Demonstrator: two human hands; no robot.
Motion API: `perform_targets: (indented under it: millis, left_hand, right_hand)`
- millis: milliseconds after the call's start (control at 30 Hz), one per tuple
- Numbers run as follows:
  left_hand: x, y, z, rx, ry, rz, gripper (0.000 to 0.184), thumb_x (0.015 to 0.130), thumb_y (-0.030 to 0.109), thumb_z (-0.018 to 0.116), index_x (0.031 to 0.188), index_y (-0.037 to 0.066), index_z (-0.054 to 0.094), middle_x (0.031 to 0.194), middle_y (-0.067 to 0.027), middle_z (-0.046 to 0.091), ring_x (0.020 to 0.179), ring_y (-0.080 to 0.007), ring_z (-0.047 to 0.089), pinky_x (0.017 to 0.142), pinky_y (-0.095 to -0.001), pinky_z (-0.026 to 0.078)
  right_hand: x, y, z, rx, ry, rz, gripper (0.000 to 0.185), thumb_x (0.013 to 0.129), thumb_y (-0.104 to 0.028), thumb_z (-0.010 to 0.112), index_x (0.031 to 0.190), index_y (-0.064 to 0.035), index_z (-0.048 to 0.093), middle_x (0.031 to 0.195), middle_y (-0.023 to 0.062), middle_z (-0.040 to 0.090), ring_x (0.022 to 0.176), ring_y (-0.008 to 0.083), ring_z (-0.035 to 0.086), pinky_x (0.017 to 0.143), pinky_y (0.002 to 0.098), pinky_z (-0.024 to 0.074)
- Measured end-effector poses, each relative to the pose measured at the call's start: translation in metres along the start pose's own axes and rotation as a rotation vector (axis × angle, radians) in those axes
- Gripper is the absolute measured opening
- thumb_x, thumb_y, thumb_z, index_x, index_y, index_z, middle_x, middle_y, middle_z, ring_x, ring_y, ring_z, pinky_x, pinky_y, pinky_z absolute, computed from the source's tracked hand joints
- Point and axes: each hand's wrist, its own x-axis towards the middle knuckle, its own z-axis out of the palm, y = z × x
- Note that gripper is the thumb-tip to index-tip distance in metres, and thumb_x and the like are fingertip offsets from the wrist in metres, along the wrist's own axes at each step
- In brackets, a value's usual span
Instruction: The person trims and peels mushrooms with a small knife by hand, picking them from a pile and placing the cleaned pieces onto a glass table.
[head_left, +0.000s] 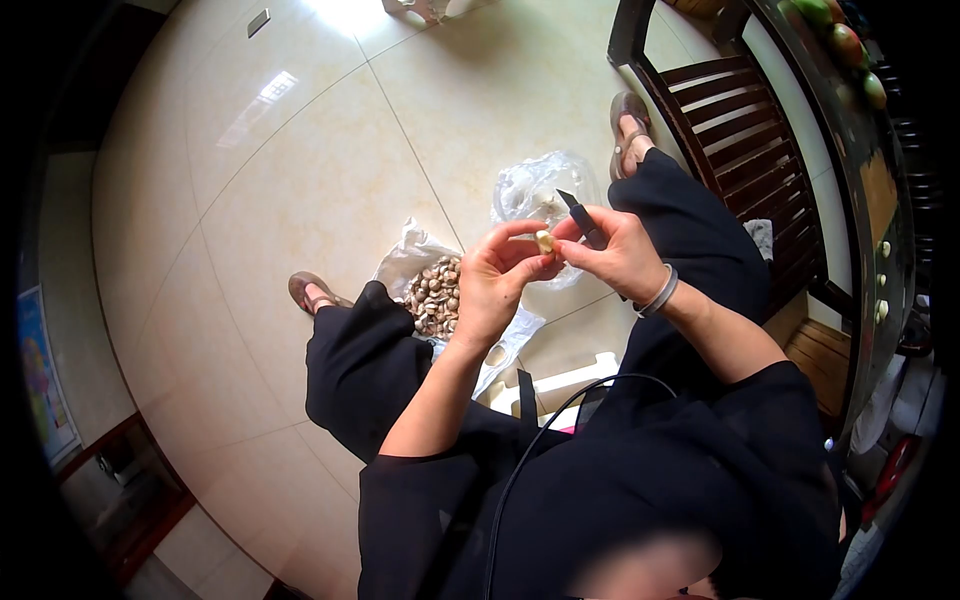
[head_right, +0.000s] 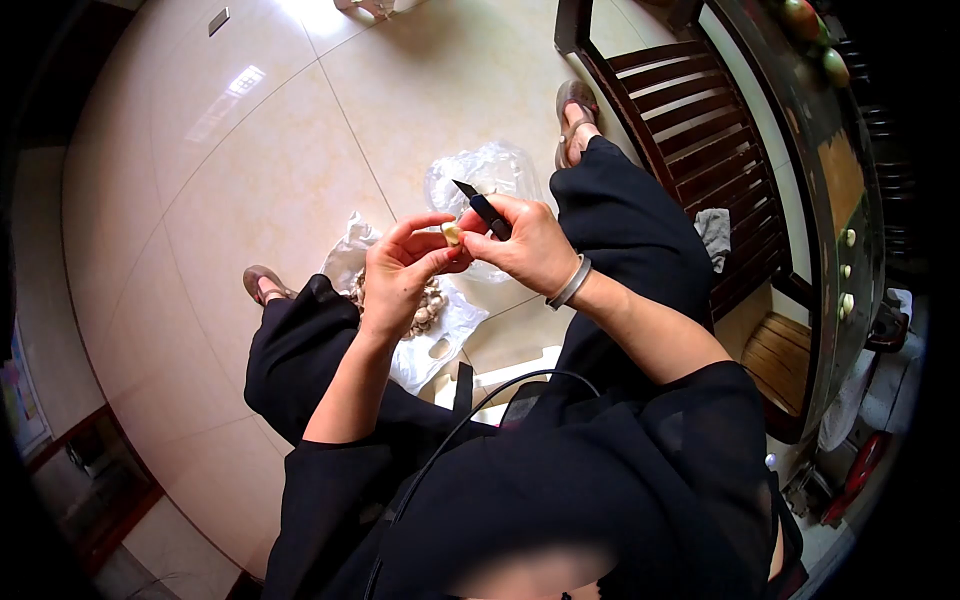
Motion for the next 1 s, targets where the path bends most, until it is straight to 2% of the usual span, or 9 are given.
perform_targets:
  millis: [67,133,233,300,633,767,833,900,1000]
  left_hand:
    - [0.0,0.0,0.0,-0.021,0.002,-0.021,0.028,0.08,-0.002,0.054,0.108,-0.004,0.049,0.088,-0.0155,0.062,0.079,-0.021,0.062,0.073,-0.0312,0.052]
    - [0.0,0.002,-0.001,-0.163,-0.009,-0.107,0.029,0.081,-0.001,0.054,0.109,-0.004,0.049,0.088,-0.0155,0.062,0.078,-0.0211,0.062,0.072,-0.0298,0.052]
    - [0.001,0.0,-0.003,-0.176,-0.035,-0.131,0.032,0.082,0.003,0.054,0.113,-0.006,0.047,0.091,-0.0186,0.061,0.079,-0.0245,0.063,0.073,-0.032,0.052]
    - [0.001,0.001,-0.002,-0.192,-0.029,-0.15,0.032,0.082,0.003,0.054,0.113,-0.006,0.047,0.09,-0.0186,0.061,0.078,-0.0237,0.063,0.072,-0.0316,0.052]
    - [0.0,0.001,-0.005,-0.181,-0.053,-0.19,0.034,0.084,0.004,0.051,0.117,-0.006,0.044,0.092,-0.0196,0.06,0.083,-0.0249,0.062,0.075,-0.0321,0.051]
    - [0.0,0.001,-0.005,-0.229,-0.083,-0.167,0.034,0.084,0.003,0.049,0.117,-0.006,0.043,0.091,-0.0171,0.06,0.08,-0.0222,0.061,0.075,-0.0314,0.051]
    - [0.0,0.001,-0.005,-0.245,-0.109,-0.168,0.036,0.085,0.003,0.047,0.12,-0.005,0.041,0.093,-0.016,0.059,0.082,-0.0218,0.061,0.076,-0.0314,0.051]
    - [0.0,0.001,-0.004,-0.229,-0.137,-0.164,0.037,0.086,0.003,0.045,0.122,-0.004,0.039,0.095,-0.0146,0.058,0.083,-0.0209,0.06,0.076,-0.0307,0.05]
    - [-0.004,0.005,-0.001,-0.061,-0.136,-0.132,0.039,0.086,0.009,0.047,0.122,-0.004,0.04,0.096,-0.0159,0.058,0.084,-0.0227,0.06,0.076,-0.0333,0.049]
  right_hand:
    - [0.001,0.003,0.0,0.005,0.058,-0.053,0.016,0.076,-0.013,0.063,0.085,0.0002,0.061,0.069,0.0039,0.062,0.062,0.0064,0.057,0.057,0.0204,0.0465]
    - [0.002,0.003,0.0,0.045,0.072,-0.056,0.016,0.076,-0.013,0.063,0.085,0.0004,0.061,0.069,0.0041,0.062,0.062,0.0063,0.057,0.057,0.0205,0.0465]
    - [0.003,0.004,-0.002,0.077,0.096,-0.059,0.016,0.076,-0.012,0.063,0.086,0.0007,0.061,0.067,0.0051,0.061,0.062,0.0069,0.057,0.058,0.0211,0.0465]
    - [0.004,0.003,-0.003,-0.05,0.163,-0.113,0.015,0.076,-0.011,0.063,0.085,0.0007,0.06,0.067,0.0061,0.061,0.061,0.0086,0.058,0.057,0.0217,0.0465]
    - [0.004,0.001,-0.005,-0.283,0.123,-0.093,0.015,0.077,-0.013,0.061,0.082,0.0014,0.058,0.065,0.0094,0.06,0.058,0.0115,0.057,0.054,0.025,0.0452]
    - [0.007,0.012,-0.003,-0.029,0.1,-0.157,0.016,0.078,-0.013,0.059,0.086,0.0005,0.059,0.065,0.0044,0.059,0.052,0.0075,0.051,0.049,0.0222,0.0421]
    - [0.005,0.0,-0.006,0.3,-0.053,0.21,0.016,0.08,-0.015,0.058,0.089,-0.0015,0.058,0.065,0.0,0.057,0.047,0.0037,0.045,0.042,0.0182,0.0359]
    - [0.006,-0.001,-0.004,0.367,-0.07,0.285,0.017,0.084,-0.016,0.054,0.095,-0.0029,0.057,0.063,-0.0026,0.052,0.042,0.0003,0.037,0.037,0.0152,0.0271]
    - [0.009,-0.002,-0.004,0.417,-0.083,0.398,0.016,0.083,-0.02,0.057,0.091,-0.006,0.056,0.056,-0.0051,0.045,0.04,0.0009,0.034,0.036,0.0169,0.0248]
